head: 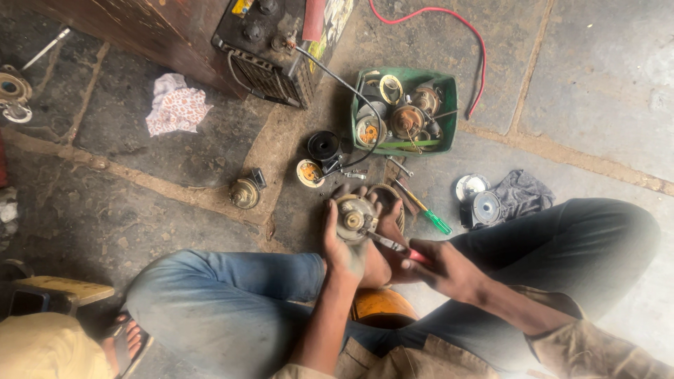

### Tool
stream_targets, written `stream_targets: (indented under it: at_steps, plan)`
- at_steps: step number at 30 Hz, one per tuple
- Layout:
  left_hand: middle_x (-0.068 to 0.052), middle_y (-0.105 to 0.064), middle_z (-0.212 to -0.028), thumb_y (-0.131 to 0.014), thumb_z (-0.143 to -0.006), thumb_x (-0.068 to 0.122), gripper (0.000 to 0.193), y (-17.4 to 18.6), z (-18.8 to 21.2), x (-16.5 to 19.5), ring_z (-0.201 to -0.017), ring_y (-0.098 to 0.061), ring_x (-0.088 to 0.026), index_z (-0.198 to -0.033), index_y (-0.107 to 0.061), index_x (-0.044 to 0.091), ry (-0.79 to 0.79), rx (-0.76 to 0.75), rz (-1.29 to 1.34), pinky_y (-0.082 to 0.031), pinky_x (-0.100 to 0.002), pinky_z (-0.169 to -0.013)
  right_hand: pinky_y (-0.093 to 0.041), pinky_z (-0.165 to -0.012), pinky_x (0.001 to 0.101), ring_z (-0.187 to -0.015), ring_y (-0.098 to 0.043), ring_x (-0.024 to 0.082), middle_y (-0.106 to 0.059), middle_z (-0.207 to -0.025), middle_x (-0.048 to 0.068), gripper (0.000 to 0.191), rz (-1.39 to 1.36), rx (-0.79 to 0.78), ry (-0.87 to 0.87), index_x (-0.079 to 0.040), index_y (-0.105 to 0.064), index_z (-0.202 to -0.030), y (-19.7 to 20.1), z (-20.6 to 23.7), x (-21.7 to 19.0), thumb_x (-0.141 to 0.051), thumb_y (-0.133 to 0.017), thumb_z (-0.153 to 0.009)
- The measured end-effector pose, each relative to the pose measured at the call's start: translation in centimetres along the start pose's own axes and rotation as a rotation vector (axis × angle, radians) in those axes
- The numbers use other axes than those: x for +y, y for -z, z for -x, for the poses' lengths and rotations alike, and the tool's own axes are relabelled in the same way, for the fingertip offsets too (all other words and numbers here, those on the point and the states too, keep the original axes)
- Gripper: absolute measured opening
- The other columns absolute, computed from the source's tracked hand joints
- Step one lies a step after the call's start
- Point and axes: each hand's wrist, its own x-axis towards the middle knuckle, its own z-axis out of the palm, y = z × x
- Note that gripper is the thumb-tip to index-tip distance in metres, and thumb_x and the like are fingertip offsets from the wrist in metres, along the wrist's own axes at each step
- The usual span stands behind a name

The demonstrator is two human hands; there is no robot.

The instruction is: The person sits on the floor and uses a screwdriver and pliers to disassemble and adjust a small mechanical part. They then wipe the part with a cloth and continue to manipulate it with their hands.

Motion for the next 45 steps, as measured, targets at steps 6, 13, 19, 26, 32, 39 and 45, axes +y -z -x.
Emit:
stream_targets:
  at_steps: [6, 13, 19, 26, 32, 39, 45]
  plan:
    - [-0.014, -0.068, -0.113, -0.067, -0.099, 0.031, 0.042, 0.8, -0.7, 0.2, -0.1, -0.069, -0.026, -0.133, -0.059, 0.007, -0.006, 0.041, -0.065, -0.059, -0.04, -0.083, -0.058, -0.076, 0.0307, -0.083, -0.073, 0.017, -0.083, -0.102, 0.011, 0.045, -0.017, -0.001, -0.085, -0.011, -0.064, -0.139, -2.3, -0.5, 0.0, -0.026, -0.068, -0.097]
    - [-0.012, -0.069, -0.113, -0.064, -0.099, 0.028, 0.039, 1.5, -1.5, 0.7, -0.1, -0.07, -0.024, -0.131, -0.06, 0.008, 0.05, 0.036, -0.109, -0.06, -0.038, -0.084, -0.059, -0.092, 0.0285, -0.104, -0.075, 0.013, -0.08, -0.109, 0.013, 0.037, -0.474, -0.032, 0.202, 0.004, -0.066, -0.123, -3.6, -1.8, 2.1, -0.021, -0.066, -0.096]
    - [-0.013, -0.07, -0.11, -0.063, -0.1, 0.029, 0.037, 1.2, -1.6, 1.3, -0.098, -0.071, -0.025, -0.129, -0.06, 0.006, 0.137, 0.021, -0.154, -0.06, -0.038, -0.08, -0.06, -0.094, 0.0298, -0.105, -0.077, 0.016, -0.08, -0.109, 0.014, 0.037, -0.452, -0.042, 0.177, 0.004, -0.066, -0.123, -3.8, -2.0, 2.9, -0.02, -0.066, -0.095]
    - [-0.014, -0.071, -0.11, -0.064, -0.097, 0.03, 0.04, -0.2, -1.1, 2.4, -0.098, -0.072, -0.025, -0.129, -0.061, 0.006, 0.176, 0.077, -0.182, -0.061, -0.037, -0.08, -0.06, -0.088, 0.028, -0.097, -0.077, 0.012, -0.08, -0.107, 0.01, 0.037, -0.258, -0.055, 0.205, -0.002, -0.064, -0.128, -2.3, -1.4, 1.5, -0.019, -0.065, -0.095]
    - [-0.016, -0.071, -0.11, -0.064, -0.096, 0.029, 0.039, -1.4, -0.8, 4.3, -0.096, -0.071, -0.027, -0.125, -0.061, 0.004, 0.116, 0.028, -0.233, -0.061, -0.039, -0.077, -0.05, -0.062, 0.03, -0.069, -0.059, 0.009, -0.069, -0.08, 0.005, 0.023, -0.164, 0.04, 0.222, -0.003, -0.068, -0.112, -0.9, -0.3, 0.8, -0.02, -0.064, -0.097]
    - [-0.016, -0.07, -0.109, -0.061, -0.096, 0.032, 0.042, -1.5, -0.5, 4.0, -0.097, -0.071, -0.026, -0.127, -0.06, 0.002, 0.166, -0.008, -0.229, -0.06, -0.04, -0.083, -0.048, -0.06, 0.0295, -0.066, -0.053, 0.009, -0.064, -0.075, 0.005, 0.026, -0.11, 0.076, 0.15, -0.004, -0.066, -0.109, -1.0, -0.8, 0.4, -0.027, -0.063, -0.098]
    - [-0.013, -0.07, -0.111, -0.058, -0.098, 0.033, 0.044, -1.1, -0.7, 3.6, -0.101, -0.069, -0.025, -0.13, -0.06, 0.004, 0.197, -0.009, -0.257, -0.056, -0.04, -0.088, -0.051, -0.066, 0.029, -0.074, -0.055, 0.007, -0.065, -0.08, 0.004, 0.026, -0.192, 0.081, 0.208, -0.002, -0.066, -0.108, -1.3, -0.7, 0.6, -0.026, -0.062, -0.099]
